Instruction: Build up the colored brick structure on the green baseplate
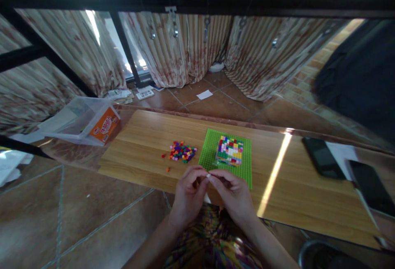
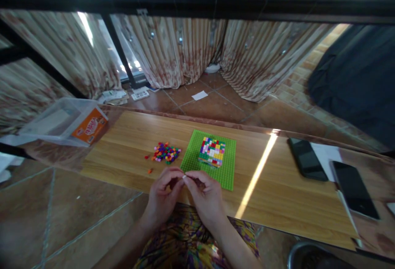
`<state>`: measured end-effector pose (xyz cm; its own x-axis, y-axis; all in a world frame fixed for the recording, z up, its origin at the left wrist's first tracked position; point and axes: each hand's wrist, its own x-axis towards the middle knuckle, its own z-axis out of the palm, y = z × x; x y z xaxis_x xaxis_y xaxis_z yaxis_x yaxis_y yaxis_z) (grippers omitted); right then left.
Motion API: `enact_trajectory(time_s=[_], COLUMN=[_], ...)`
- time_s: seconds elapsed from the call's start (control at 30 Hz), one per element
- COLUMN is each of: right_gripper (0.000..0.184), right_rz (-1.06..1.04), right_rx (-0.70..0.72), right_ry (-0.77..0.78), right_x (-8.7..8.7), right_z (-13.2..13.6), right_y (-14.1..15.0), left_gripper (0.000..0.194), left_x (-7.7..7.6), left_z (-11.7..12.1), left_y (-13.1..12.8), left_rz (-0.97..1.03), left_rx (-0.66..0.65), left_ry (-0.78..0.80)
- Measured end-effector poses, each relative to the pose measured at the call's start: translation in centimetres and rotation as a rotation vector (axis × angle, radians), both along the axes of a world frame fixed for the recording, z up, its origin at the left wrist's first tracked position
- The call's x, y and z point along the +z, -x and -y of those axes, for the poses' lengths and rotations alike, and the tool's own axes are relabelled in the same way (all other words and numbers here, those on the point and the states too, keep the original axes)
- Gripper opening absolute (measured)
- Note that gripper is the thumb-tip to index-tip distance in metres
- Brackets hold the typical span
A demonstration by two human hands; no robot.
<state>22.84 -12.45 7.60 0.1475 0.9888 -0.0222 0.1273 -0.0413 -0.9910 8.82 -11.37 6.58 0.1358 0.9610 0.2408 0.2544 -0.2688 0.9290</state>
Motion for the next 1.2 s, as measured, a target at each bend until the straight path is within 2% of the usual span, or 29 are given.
enact_trajectory(time_s=[0.13, 0.3, 0.43, 0.57, 0.7, 0.8, 0.97, 1.2], right_gripper=[0.014, 0.015, 0.017, 0.019, 0.019, 0.019, 0.017, 0.025], right_rz=[-0.097, -0.023, 0.067, 0.147, 0.176, 0.184, 0.186, 0.028], right_rx=[-0.07, -0.1, -0.274, -0.422, -0.444, -0.467, -0.493, -0.542], right_ry=[0.023, -0.003, -0.08, -0.136, -0.142, -0.139, -0.128, -0.095], right_x=[-0.2, -1.0, -2.2, -3.1, -3.7, -4.1, -4.8, -5.4], right_z=[-0.1, -0.6, -1.9, -3.8, -5.0, -5.3, -5.6, -6.2], right_y=[-1.1, -3.6, -6.1, -7.7, -7.3, -6.8, -6.5, -6.3], left_gripper=[0.011, 0.01, 0.016, 0.027, 0.031, 0.031, 0.031, 0.033], left_x=[-0.1, -0.6, -1.3, -2.0, -2.7, -3.2, -3.4, -3.7], left_z=[-0.2, -1.4, -2.7, -5.0, -7.3, -8.0, -7.9, -7.6], left_y=[-1.4, -2.6, -3.2, -3.7, -4.8, -5.8, -6.5, -6.6], left_rz=[0.064, 0.026, -0.091, -0.185, -0.171, -0.125, -0.05, -0.021], left_rx=[-0.043, -0.095, -0.034, 0.03, 0.013, -0.002, -0.001, 0.017], left_ry=[0.037, 0.012, -0.048, -0.104, -0.104, -0.079, -0.013, 0.032])
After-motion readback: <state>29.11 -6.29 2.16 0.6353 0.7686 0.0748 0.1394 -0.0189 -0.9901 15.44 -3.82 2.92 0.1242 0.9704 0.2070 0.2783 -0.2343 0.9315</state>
